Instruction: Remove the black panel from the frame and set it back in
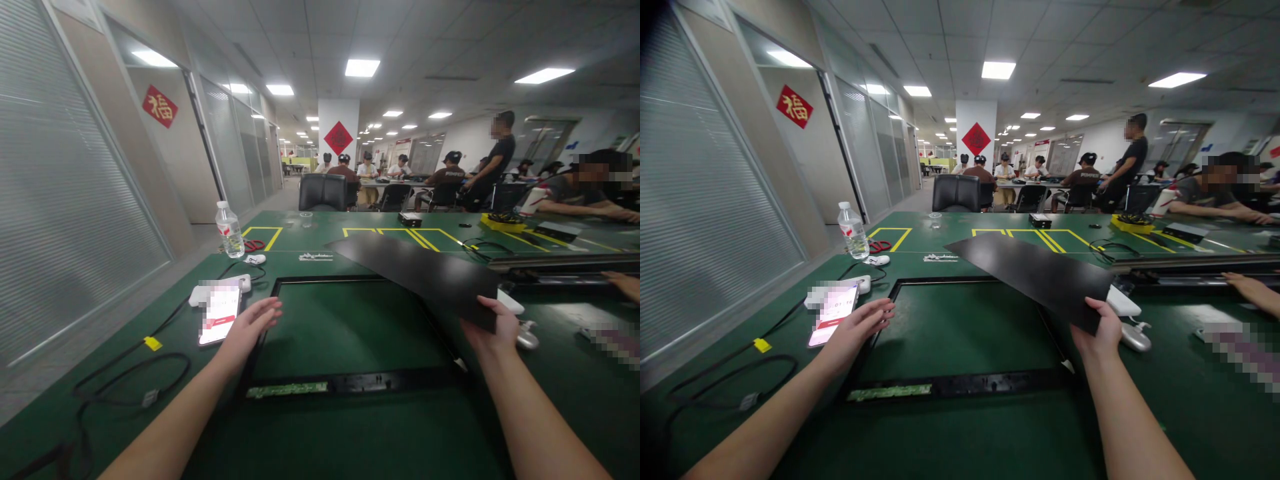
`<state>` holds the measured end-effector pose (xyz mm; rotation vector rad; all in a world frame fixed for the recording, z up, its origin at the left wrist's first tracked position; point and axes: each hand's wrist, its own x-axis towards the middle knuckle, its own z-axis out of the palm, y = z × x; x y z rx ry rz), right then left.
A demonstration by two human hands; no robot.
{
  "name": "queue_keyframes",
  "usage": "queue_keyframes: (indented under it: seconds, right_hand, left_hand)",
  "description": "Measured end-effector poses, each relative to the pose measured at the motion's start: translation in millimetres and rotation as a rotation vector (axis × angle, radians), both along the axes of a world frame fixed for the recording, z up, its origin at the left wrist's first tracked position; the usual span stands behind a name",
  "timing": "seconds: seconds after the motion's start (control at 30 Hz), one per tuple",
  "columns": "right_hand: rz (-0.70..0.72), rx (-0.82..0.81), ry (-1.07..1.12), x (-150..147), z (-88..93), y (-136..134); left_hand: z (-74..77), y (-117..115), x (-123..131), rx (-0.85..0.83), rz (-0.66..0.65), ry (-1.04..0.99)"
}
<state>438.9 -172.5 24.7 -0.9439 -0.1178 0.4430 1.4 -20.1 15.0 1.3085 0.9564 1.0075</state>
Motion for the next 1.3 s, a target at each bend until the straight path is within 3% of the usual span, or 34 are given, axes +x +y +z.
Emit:
queue_keyframes:
  seconds: [0.13, 0.3, 0.43, 0.6, 0.73, 0.83, 1.03, 1.3]
  right_hand:
    - [0.131, -0.109, -0.068, -5.5, 3.6, -4.3]
    - [0.333, -0.219, -0.139, -5.2, -1.0, -4.8]
    - [0.553, -0.232, -0.221, -10.1, -1.7, -6.7]
    - [0.767, -0.244, -0.09, -23.4, 3.7, -7.4]
    - [0.906, -0.398, -0.056, -29.5, 1.8, -5.2]
    - [0.874, -0.527, -0.124, -29.3, -4.1, -1.1]
    - [0.615, -0.668, -0.216, -24.6, -8.1, 4.1]
    - [0.527, -0.822, -0.296, -24.4, 0.6, 3.8]
  left_hand:
    - [13.5, -1.3, -0.8, -0.201, 0.026, -0.256]
    - [31.9, -4.9, -1.6, -0.387, 0.017, -0.413]
    - [37.9, -5.1, -8.4, -0.386, -0.009, -0.409]
    - [42.2, -5.9, -15.7, -0.34, 0.093, -0.411]
    - [46.1, -6.8, -18.6, -0.278, 0.134, -0.438]
    - [47.6, -6.5, -20.6, -0.225, 0.085, -0.414]
    - [43.1, -8.3, -19.2, -0.179, 0.074, -0.314]
    - [31.2, -7.6, -16.2, -0.186, 0.048, -0.221]
